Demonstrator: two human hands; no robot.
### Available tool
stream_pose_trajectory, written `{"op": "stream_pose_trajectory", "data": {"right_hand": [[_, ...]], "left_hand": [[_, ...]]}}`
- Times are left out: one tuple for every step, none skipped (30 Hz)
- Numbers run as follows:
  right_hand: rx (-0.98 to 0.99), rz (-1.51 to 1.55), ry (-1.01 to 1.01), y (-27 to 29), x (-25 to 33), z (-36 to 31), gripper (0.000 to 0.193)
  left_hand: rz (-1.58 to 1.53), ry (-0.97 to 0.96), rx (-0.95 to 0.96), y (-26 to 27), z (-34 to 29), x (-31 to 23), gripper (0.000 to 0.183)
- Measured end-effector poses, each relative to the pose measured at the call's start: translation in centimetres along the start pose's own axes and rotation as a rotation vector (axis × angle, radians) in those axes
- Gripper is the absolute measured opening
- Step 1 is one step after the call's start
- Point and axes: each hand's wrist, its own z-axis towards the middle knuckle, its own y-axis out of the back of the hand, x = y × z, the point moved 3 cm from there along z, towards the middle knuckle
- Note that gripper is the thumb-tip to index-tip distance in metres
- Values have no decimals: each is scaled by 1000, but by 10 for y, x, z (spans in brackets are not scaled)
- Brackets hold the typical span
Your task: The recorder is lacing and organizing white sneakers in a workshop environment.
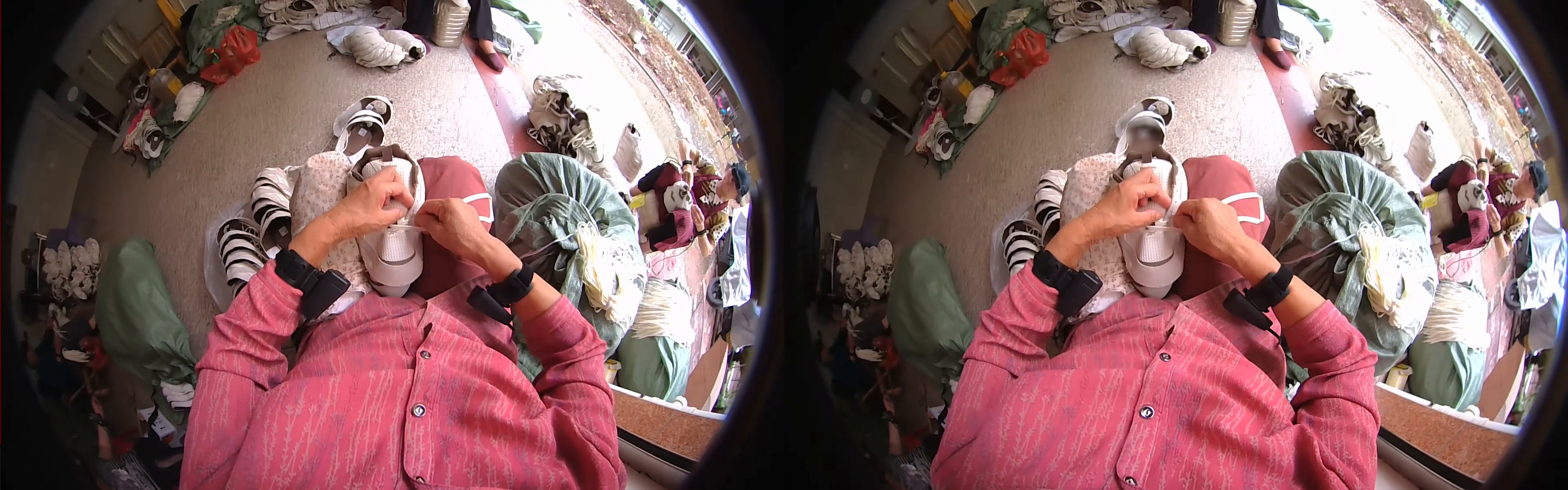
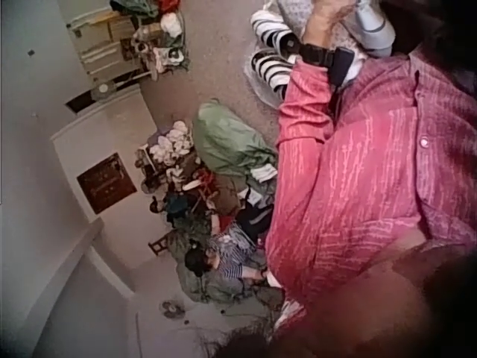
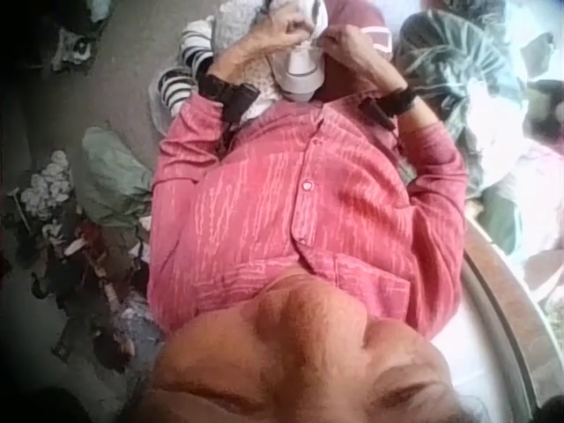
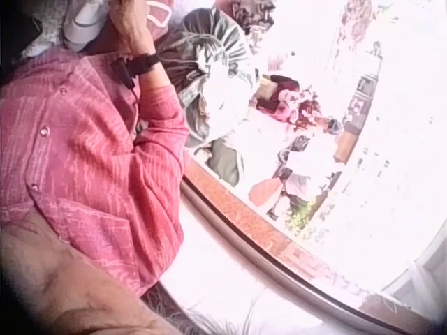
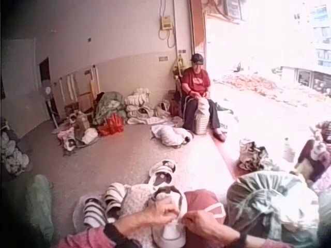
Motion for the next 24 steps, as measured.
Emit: {"op": "stream_pose_trajectory", "data": {"right_hand": [[29,15,-23,0,-2,1,20],[58,30,-46,0,-3,2,20],[59,26,-44,2,-2,5,20],[137,254,-196,2,-5,8,19],[215,481,-350,0,-7,9,17],[219,477,-352,-1,-8,11,17],[245,547,-381,-2,-11,13,16],[270,616,-410,-2,-13,14,14],[276,610,-411,1,-15,14,14],[184,306,-163,9,-11,17,16],[91,4,86,15,-3,18,21],[98,-1,89,18,0,18,21],[-36,-94,188,31,15,20,31],[-174,-185,285,43,28,19,42],[-168,-192,292,48,33,22,42],[-7,-217,232,47,36,26,43],[153,-243,171,45,37,31,44],[314,-268,107,43,37,34,45],[282,-318,226,41,37,38,42],[287,-325,229,39,35,40,42],[295,-411,246,36,34,41,39],[305,-498,269,34,35,44,36],[288,-487,299,33,36,45,31],[296,-498,306,31,34,47,31]], "left_hand": [[-5,20,9,0,-1,-1,19],[-10,41,18,1,-1,-1,19],[-10,40,14,1,0,0,19],[-18,20,6,1,-1,1,19],[-25,2,-2,0,-2,2,19],[-29,3,-6,0,-3,4,19],[-29,-3,-10,1,-2,4,19],[-29,-9,-14,1,-2,4,19],[-33,-8,-21,1,-1,5,19],[-40,-14,-24,2,-1,4,19],[-47,-22,-27,2,-1,3,19],[-50,-19,-36,2,-3,3,19],[-42,-14,-20,3,-2,4,19],[-33,-10,-1,3,-2,4,20],[-35,-10,-12,3,-3,4,20],[-39,-24,10,4,-4,3,20],[-42,-37,31,4,-4,3,21],[-43,-39,23,5,-4,4,21],[-9,-83,30,6,-4,3,21],[25,-127,36,6,-4,2,21],[22,-129,27,5,-5,3,21],[37,-135,17,3,-6,3,22],[52,-140,6,2,-7,5,22],[50,-141,-10,2,-8,6,22]]}}
